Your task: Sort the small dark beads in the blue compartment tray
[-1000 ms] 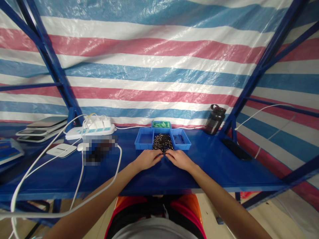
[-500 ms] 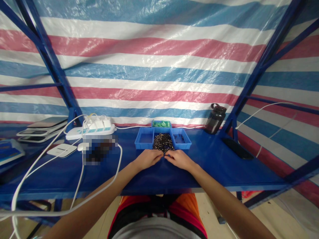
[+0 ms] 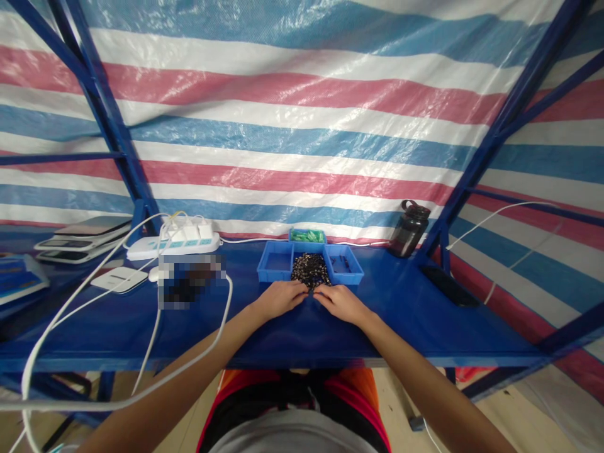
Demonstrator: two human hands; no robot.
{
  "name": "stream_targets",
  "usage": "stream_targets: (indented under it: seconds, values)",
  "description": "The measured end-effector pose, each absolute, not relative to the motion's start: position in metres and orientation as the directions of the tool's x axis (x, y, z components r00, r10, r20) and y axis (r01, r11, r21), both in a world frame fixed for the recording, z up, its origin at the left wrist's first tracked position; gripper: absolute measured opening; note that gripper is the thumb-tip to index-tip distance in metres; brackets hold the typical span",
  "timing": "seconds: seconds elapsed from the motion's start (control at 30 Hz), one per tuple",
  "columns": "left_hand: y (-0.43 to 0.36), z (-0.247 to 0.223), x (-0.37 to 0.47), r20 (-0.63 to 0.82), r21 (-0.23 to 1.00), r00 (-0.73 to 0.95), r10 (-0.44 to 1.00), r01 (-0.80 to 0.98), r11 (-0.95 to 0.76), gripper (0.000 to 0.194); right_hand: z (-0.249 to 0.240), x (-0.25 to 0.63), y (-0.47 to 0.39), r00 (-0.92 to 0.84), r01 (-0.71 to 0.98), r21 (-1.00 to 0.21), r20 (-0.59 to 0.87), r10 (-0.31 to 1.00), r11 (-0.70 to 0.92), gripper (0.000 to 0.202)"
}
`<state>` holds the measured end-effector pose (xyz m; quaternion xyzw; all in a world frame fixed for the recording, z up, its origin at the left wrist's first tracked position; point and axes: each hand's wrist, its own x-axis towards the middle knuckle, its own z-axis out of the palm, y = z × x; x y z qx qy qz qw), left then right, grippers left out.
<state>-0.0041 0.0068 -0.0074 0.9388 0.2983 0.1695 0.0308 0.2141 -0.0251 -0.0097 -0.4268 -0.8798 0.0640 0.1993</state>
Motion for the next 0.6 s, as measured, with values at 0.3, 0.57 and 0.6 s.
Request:
stream_targets:
  seconds: [0.3,0.57,0.6]
  values:
    - [-0.001,-0.001,-0.003,0.374,0.198,0.781,0.501,0.46,-0.865,0.029,-0.009,0.209,-0.027,-0.561,0.748,-0.23,0.284,0.778,0.623,0.024]
    - [-0.004,0.0,-0.003,0.469,0.245,0.72,0.512,0.451,-0.858,0.024,-0.006,0.209,-0.028,-0.546,0.734,-0.276,0.302,0.781,0.62,0.021]
    - [-0.002,-0.001,-0.004,0.49,0.267,0.682,0.544,0.476,-0.838,0.023,-0.005,0.209,-0.029,-0.543,0.724,-0.302,0.306,0.782,0.621,0.022]
